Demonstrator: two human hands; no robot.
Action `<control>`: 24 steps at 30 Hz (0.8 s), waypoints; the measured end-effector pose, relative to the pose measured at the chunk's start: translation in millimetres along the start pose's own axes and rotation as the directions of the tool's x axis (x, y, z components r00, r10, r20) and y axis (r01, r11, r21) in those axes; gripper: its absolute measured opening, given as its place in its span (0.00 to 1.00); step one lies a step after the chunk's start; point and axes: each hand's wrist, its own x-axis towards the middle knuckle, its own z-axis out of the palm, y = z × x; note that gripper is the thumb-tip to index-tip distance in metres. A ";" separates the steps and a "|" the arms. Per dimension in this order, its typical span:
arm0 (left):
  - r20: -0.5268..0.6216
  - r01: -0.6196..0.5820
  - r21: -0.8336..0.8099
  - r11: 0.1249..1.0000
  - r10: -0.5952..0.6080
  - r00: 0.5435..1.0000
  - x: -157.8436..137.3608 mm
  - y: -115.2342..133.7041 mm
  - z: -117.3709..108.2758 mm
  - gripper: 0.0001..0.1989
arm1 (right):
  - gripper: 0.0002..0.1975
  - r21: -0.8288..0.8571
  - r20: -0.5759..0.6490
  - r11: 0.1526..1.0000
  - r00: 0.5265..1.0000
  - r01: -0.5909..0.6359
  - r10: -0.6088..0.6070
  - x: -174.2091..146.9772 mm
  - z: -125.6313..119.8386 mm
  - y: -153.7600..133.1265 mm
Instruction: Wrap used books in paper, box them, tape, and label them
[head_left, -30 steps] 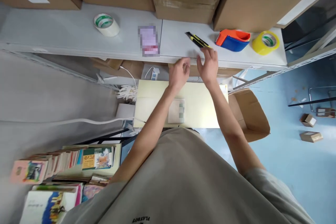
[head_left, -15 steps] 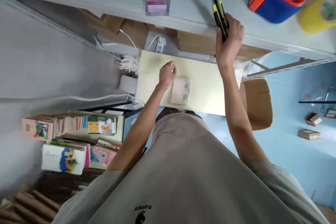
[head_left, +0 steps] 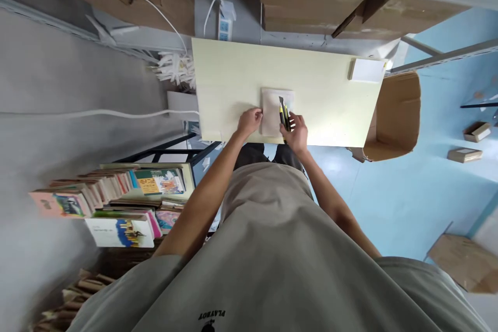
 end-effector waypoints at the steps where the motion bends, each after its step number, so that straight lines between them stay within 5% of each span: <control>1: -0.027 -0.037 0.022 0.999 0.038 0.999 2.4 -4.6 -6.5 0.16 | 0.28 -0.007 0.033 0.999 0.999 -0.031 0.031 -1.8 10.0 -7.0; 4: -0.109 -0.188 0.065 0.980 0.194 0.975 9.7 -16.4 -24.5 0.23 | 0.28 -0.045 0.087 0.998 0.995 -0.051 0.055 5.9 36.0 -29.6; 9: 0.054 -0.376 0.116 0.919 0.372 0.927 20.9 -27.5 -42.6 0.33 | 0.36 -0.150 0.172 0.988 0.984 -0.027 0.053 40.2 61.5 -62.6; 15: 0.235 -0.473 0.324 0.820 0.414 0.879 26.6 -38.9 -55.6 0.38 | 0.40 -0.341 0.227 0.938 0.963 -0.061 0.145 58.5 69.2 -90.1; 24: 0.260 -0.505 0.325 0.800 0.438 0.861 36.7 -43.1 -56.2 0.39 | 0.40 -0.419 0.227 0.905 0.956 -0.076 0.185 59.9 74.3 -104.9</control>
